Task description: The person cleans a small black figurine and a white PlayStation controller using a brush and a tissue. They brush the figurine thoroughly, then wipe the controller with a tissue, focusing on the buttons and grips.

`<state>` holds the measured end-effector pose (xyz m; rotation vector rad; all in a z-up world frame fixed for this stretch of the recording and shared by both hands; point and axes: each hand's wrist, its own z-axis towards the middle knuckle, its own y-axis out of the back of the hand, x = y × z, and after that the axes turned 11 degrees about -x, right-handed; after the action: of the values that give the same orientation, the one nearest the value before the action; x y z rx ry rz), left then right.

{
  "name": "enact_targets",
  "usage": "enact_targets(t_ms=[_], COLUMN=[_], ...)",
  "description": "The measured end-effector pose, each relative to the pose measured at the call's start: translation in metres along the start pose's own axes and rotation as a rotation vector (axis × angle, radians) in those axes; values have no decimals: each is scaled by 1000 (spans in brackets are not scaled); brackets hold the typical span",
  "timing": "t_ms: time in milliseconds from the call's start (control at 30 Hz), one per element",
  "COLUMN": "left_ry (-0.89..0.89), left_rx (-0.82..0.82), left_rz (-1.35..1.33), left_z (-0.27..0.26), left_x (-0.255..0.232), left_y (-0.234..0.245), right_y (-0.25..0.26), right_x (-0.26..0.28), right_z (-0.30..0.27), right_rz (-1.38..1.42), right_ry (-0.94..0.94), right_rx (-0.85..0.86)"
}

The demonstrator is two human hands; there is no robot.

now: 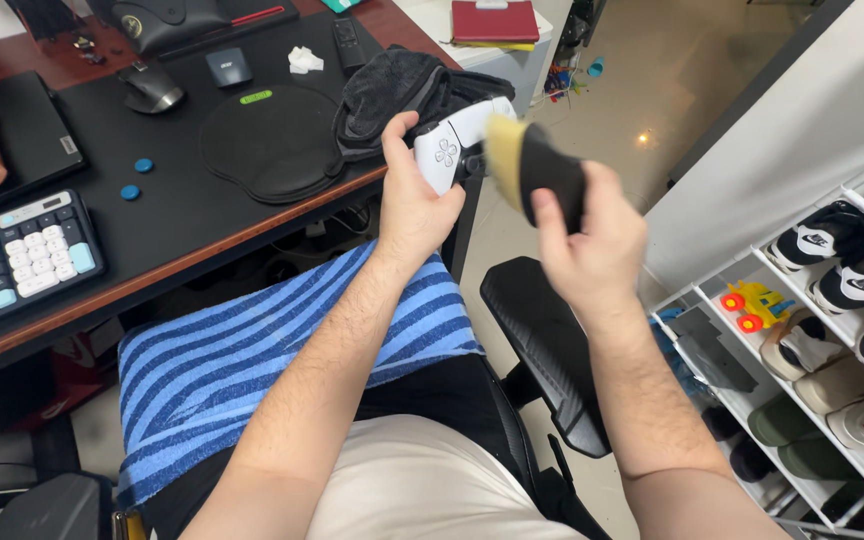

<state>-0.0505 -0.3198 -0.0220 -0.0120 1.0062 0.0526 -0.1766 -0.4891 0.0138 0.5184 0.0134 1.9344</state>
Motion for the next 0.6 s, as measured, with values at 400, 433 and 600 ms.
enact_targets(t_ms=[400,433,600], left_ry=[59,9,356], left_rx=[-66,-84,-104], left_rz=[-65,-75,-327], left_z=[-1,-1,3], left_x=[9,9,3], left_y=[5,5,6], right_y=[-10,-12,-13], right_x=[-5,-7,-17], right_z=[-3,-3,2], right_rz=[-14,-69,-398], right_ry=[99,105,-64], right_rx=[21,80,267])
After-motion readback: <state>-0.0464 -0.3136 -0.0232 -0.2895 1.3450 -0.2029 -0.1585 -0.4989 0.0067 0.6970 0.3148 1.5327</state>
